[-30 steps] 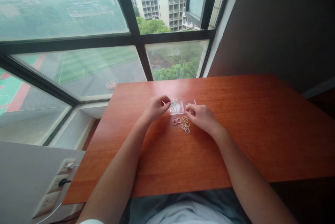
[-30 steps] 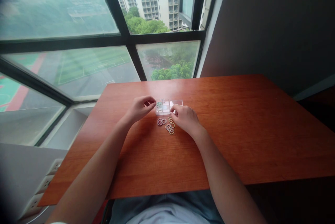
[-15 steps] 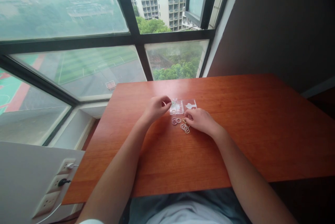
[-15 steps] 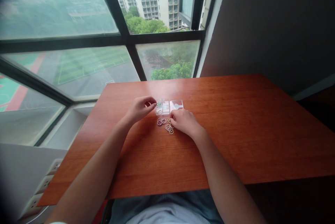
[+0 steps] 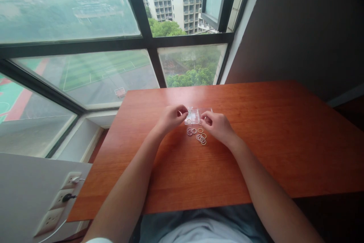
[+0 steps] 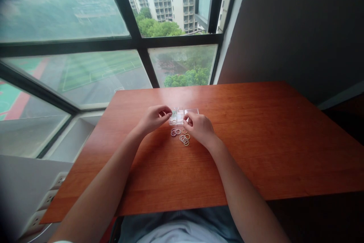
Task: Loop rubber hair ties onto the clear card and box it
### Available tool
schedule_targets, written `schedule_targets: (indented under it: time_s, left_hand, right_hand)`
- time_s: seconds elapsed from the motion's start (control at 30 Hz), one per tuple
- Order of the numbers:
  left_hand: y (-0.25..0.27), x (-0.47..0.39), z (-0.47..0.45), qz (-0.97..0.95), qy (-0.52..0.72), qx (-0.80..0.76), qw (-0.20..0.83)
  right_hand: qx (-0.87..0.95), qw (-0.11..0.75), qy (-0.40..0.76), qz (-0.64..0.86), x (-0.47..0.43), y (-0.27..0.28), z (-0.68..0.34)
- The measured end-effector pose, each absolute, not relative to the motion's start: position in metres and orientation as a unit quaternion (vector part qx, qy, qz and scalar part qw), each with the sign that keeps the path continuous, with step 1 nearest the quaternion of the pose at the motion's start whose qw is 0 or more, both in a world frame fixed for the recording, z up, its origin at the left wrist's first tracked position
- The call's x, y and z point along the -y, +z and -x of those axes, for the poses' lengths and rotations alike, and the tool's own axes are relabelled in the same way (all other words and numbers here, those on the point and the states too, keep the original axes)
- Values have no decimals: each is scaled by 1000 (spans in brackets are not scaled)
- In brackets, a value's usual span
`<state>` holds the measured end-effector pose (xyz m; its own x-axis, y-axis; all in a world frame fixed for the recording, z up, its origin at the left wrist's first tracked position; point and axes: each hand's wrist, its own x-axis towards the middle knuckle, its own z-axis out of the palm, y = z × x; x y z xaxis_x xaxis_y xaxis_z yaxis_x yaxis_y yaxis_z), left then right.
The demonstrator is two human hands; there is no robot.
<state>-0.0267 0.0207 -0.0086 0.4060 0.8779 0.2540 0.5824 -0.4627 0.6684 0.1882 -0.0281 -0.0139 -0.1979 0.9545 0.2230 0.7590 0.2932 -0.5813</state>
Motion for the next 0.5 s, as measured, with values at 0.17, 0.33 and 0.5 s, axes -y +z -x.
schedule_targets:
  time_s: [0.17,0.33,0.5]
  left_hand:
    - [-3,-16,21,-798,292,-451,274]
    - [6,-7,11,-785,298,-429,334]
    - [8,0,1,-780,293,-399,384]
  right_hand:
    - [735,336,169,564,28,-13,-188]
    - [739,334,167,561,29,-13,-187]
    - [744,331,169,555,30,-12,-186]
